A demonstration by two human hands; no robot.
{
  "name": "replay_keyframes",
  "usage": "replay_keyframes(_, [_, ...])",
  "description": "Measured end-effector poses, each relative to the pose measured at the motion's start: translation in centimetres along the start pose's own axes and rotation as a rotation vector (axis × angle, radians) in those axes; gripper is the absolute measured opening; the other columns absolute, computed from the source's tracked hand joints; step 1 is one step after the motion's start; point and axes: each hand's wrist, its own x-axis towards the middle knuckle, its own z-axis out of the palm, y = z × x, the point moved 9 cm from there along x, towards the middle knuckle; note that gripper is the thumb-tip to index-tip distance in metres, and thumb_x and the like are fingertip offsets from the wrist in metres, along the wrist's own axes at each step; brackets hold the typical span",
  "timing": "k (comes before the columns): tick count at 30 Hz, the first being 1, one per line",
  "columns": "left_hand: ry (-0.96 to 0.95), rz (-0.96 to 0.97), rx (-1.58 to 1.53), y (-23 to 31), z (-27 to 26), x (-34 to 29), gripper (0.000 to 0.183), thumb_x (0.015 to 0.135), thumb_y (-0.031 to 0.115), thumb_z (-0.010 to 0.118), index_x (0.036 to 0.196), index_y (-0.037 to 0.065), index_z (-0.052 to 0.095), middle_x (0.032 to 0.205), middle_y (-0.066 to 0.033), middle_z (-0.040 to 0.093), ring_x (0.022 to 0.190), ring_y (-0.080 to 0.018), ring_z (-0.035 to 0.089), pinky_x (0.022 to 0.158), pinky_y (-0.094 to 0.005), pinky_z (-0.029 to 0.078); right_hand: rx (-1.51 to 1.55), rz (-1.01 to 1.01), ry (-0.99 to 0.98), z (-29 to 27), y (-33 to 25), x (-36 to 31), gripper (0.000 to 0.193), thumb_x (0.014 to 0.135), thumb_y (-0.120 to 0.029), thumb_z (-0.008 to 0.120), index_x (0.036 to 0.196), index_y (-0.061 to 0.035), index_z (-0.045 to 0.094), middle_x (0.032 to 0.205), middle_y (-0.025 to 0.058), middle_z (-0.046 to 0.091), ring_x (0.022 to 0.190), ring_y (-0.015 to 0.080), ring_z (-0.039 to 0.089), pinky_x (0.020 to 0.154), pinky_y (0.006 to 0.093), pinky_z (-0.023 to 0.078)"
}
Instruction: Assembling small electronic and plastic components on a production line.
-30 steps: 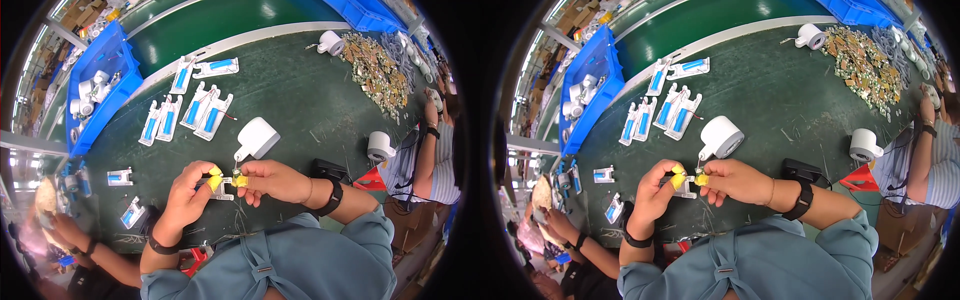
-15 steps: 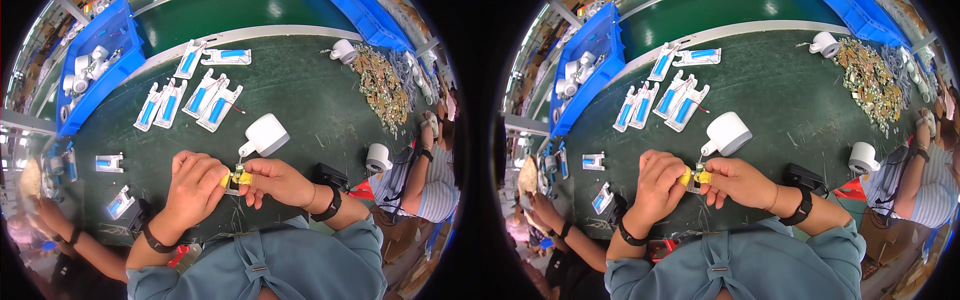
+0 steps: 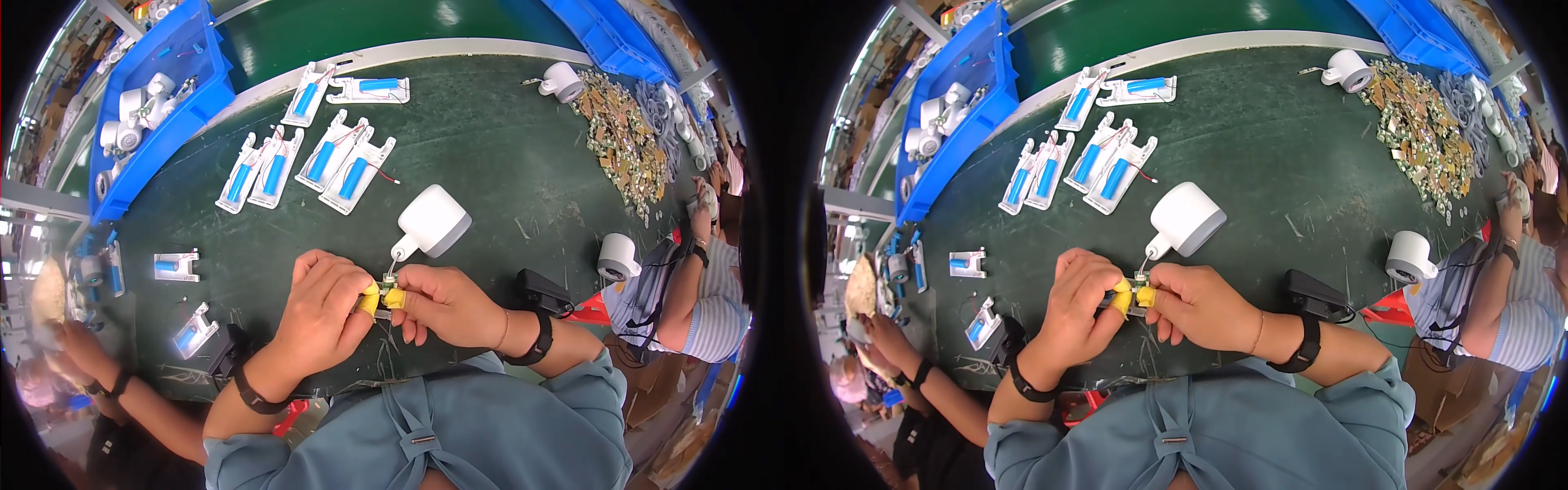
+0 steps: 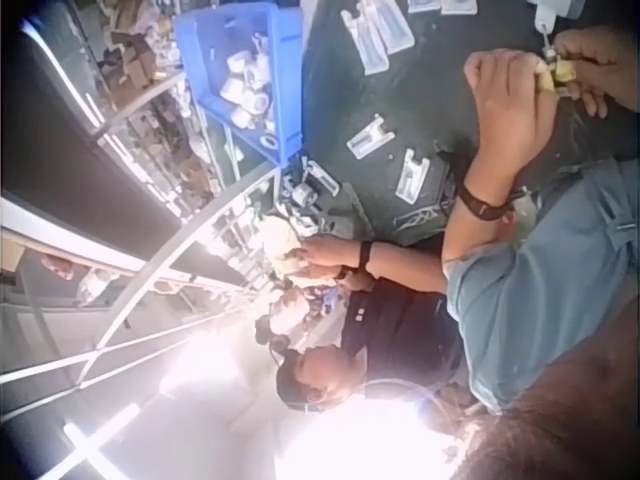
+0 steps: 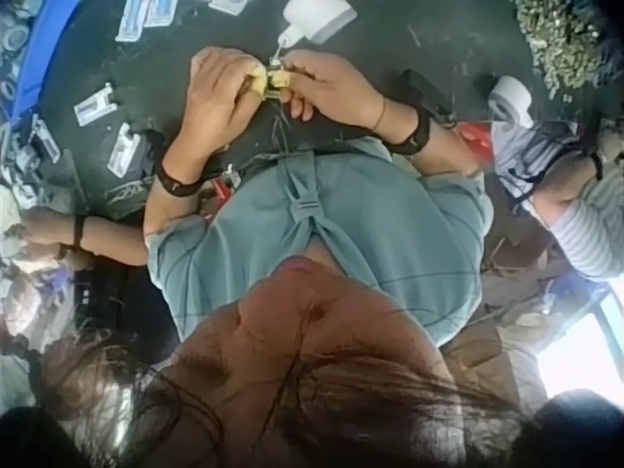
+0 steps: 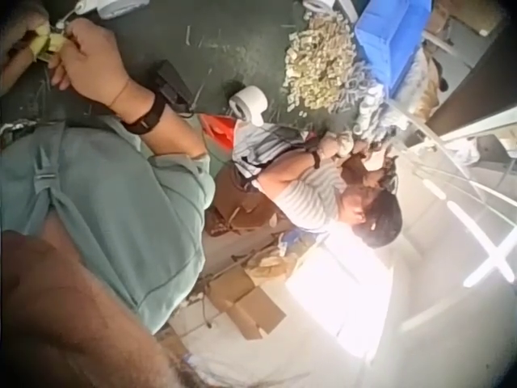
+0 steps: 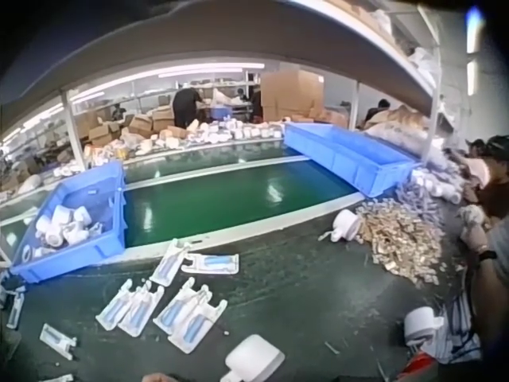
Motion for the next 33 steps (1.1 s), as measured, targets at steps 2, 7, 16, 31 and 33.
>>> replay_keyframes(2, [-0.049, -0.018, -0.050, -0.3, 0.4, -0.1, 0.035, 0.065, 0.001, 0.067, 0.098, 0.002, 0.055, 0.089, -0.0101, 0.061, 0.083, -0.0290, 0.059, 0.085, -0.0430, 0.041, -0.055, -0.032, 0.017, 0.1, -0.2, -0.1, 0.010, 0.097, -0.005, 0.044, 0.092, -0.0005, 0.051, 0.079, 0.0054, 0.064, 0.061, 0.0085, 0.062, 0.052, 0.0230, 0.052])
replay_keyframes(7, [-0.071, -0.036, -0.134, -0.7, 0.7, -0.2, 0.032, 0.066, -0.001, 0.065, 0.097, 0.001, 0.055, 0.088, -0.0114, 0.060, 0.082, -0.0305, 0.059, 0.083, -0.0422, 0.042, -0.170, -0.113, 0.047, 0.4, -0.5, -0.3, 0.010, 0.097, -0.002, 0.042, 0.094, 0.0000, 0.052, 0.078, 0.0055, 0.064, 0.061, 0.0092, 0.063, 0.052, 0.0232, 0.052])
replay_keyframes(16, [-0.082, -0.014, -0.198, -0.5, 1.0, -0.2, 0.031, 0.067, -0.004, 0.061, 0.097, 0.000, 0.055, 0.089, -0.0133, 0.059, 0.082, -0.0321, 0.059, 0.083, -0.0423, 0.043, -0.227, -0.187, 0.078, 0.5, -0.8, -0.5, 0.011, 0.095, 0.001, 0.042, 0.094, 0.0000, 0.053, 0.077, 0.0059, 0.064, 0.060, 0.0096, 0.065, 0.050, 0.0224, 0.052])
replay_keyframes(31, [-0.192, 0.007, -0.156, -0.9, 0.8, 0.3, 0.031, 0.070, -0.004, 0.059, 0.100, 0.002, 0.055, 0.090, -0.0121, 0.058, 0.084, -0.0314, 0.057, 0.085, -0.0421, 0.041, -0.191, -0.247, 0.026, 0.8, -1.1, -0.3, 0.010, 0.096, -0.004, 0.043, 0.090, 0.0018, 0.048, 0.078, 0.0110, 0.065, 0.061, 0.0157, 0.067, 0.054, 0.0281, 0.053])
replay_keyframes(33, [-0.219, 0.012, -0.134, -0.9, 0.7, 0.2, 0.031, 0.070, -0.003, 0.059, 0.100, 0.003, 0.055, 0.090, -0.0118, 0.057, 0.084, -0.0312, 0.056, 0.086, -0.0421, 0.041, -0.185, -0.279, -0.018, 1.0, -1.2, -0.3, 0.011, 0.096, -0.005, 0.042, 0.092, 0.0021, 0.049, 0.081, 0.0117, 0.065, 0.064, 0.0157, 0.068, 0.056, 0.0277, 0.054])
